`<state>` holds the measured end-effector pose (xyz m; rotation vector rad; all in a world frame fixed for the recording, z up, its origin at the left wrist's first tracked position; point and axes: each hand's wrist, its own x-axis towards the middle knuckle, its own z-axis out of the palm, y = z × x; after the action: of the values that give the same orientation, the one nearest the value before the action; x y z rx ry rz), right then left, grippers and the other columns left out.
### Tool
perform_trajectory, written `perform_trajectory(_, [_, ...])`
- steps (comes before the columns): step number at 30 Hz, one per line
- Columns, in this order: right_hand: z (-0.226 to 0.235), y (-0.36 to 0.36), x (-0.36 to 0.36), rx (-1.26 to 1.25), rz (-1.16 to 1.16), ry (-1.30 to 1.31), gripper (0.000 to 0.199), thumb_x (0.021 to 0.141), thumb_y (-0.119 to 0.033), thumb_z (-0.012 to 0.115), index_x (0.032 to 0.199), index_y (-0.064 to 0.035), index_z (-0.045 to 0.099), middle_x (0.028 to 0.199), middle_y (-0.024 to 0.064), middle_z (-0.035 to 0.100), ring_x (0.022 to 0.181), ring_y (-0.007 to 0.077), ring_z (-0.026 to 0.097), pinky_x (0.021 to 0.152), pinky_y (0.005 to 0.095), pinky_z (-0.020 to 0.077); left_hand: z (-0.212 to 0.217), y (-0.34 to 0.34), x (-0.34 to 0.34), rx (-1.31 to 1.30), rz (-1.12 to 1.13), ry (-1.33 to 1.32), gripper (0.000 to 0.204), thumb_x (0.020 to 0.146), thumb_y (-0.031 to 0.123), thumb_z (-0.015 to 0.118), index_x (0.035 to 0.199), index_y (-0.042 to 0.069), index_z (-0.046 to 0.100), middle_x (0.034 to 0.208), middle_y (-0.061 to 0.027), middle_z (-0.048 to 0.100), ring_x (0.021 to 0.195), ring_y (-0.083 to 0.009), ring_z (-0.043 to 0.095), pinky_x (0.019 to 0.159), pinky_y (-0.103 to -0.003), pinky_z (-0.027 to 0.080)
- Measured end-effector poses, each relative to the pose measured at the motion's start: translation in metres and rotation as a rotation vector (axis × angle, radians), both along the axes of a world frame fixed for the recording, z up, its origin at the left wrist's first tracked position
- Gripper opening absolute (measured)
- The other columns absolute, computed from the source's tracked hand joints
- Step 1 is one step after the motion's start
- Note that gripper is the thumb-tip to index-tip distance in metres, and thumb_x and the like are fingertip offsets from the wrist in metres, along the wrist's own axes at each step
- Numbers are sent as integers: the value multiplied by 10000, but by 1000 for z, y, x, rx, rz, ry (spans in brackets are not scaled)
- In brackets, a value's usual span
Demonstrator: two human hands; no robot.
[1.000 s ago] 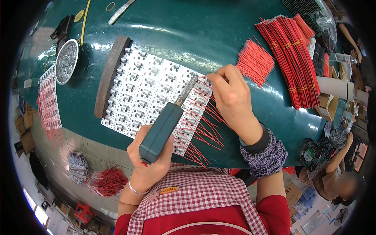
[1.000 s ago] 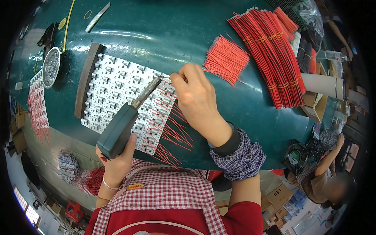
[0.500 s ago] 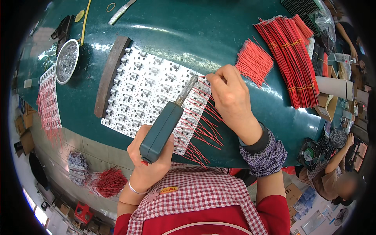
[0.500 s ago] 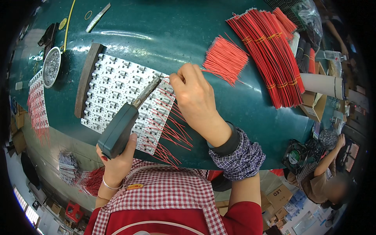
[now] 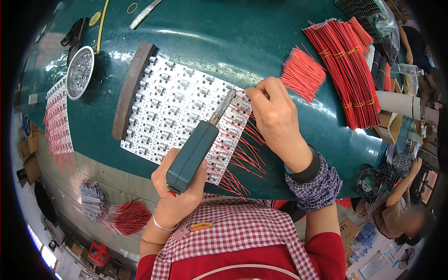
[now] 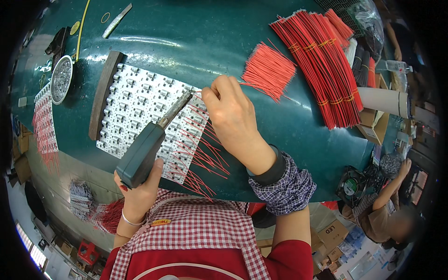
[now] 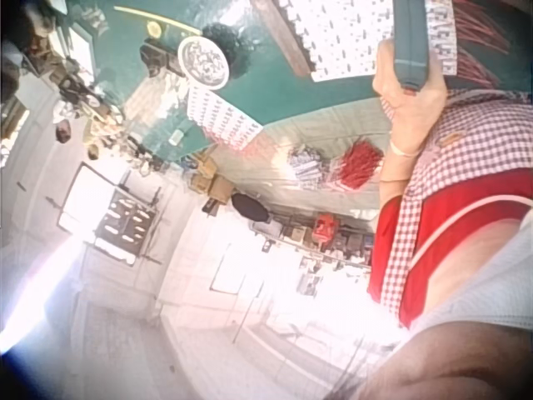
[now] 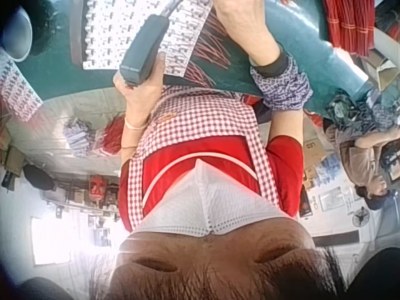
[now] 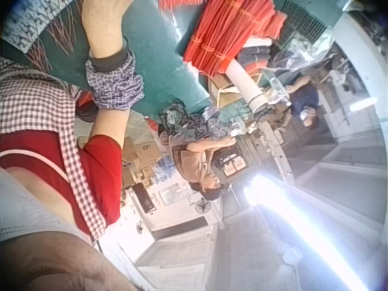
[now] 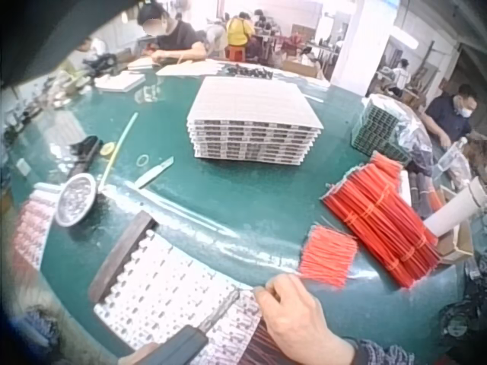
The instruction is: The person solders red wires onto a circuit board sheet using a soldering gun, then moves the board aside, places another circuit board sheet on the table, and straightens the wires.
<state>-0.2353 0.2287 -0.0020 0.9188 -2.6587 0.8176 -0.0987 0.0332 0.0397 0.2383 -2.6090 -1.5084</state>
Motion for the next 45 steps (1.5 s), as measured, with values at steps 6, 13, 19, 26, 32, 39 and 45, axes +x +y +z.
perform_trajectory(6, [-1,0,-1,27,37,34,244,697,35,643,941,36,654,866,107,499,812,261,563,641,362,509,-1,-2,2,-37,10,81,122,774,-74,731,884,-62,680,778,-108,640,606,-179,603,561,-284,486])
perform_trajectory(13, [-1,0,-1,28,40,38,243,696,35,643,939,40,654,867,108,499,813,259,563,639,361,511,0,-2,6,24,46,41,166,771,-65,742,928,-89,693,850,-152,687,657,-217,650,624,-295,530])
perform_trajectory(19, [-3,4,2,-4,-31,-23,201,776,73,695,958,-14,686,861,103,544,769,264,610,649,365,506,-1,-3,10,-17,69,64,178,782,-38,756,947,-78,703,879,-159,704,685,-236,667,650,-310,543])
perform_trajectory(26, [1,43,16,-132,-155,-88,127,841,41,699,945,-32,707,877,100,605,768,277,641,649,374,518,-3,-12,30,52,228,0,281,806,-18,796,1066,-46,693,955,-74,720,792,-157,663,736,-301,542])
perform_trajectory(32, [16,66,61,-215,-446,-114,176,837,85,679,976,-19,710,896,114,634,799,266,641,708,345,507,-7,-18,44,140,369,0,265,814,71,816,1031,-45,718,904,-103,742,737,-153,677,684,-293,541])
perform_trajectory(39, [5,-12,135,-86,43,59,299,818,-88,705,1117,-75,707,1201,111,663,1140,308,626,950,459,507,-2,-17,72,241,412,68,288,813,58,817,1054,-51,706,955,-92,735,786,-139,670,713,-291,539])
perform_trajectory(45, [-13,-30,161,68,169,-76,535,836,-193,737,1346,-95,603,1465,77,540,1371,286,472,1117,473,388,-1,-22,110,88,368,240,287,856,-78,711,1139,-63,669,845,-47,652,579,-66,518,522,-218,397])
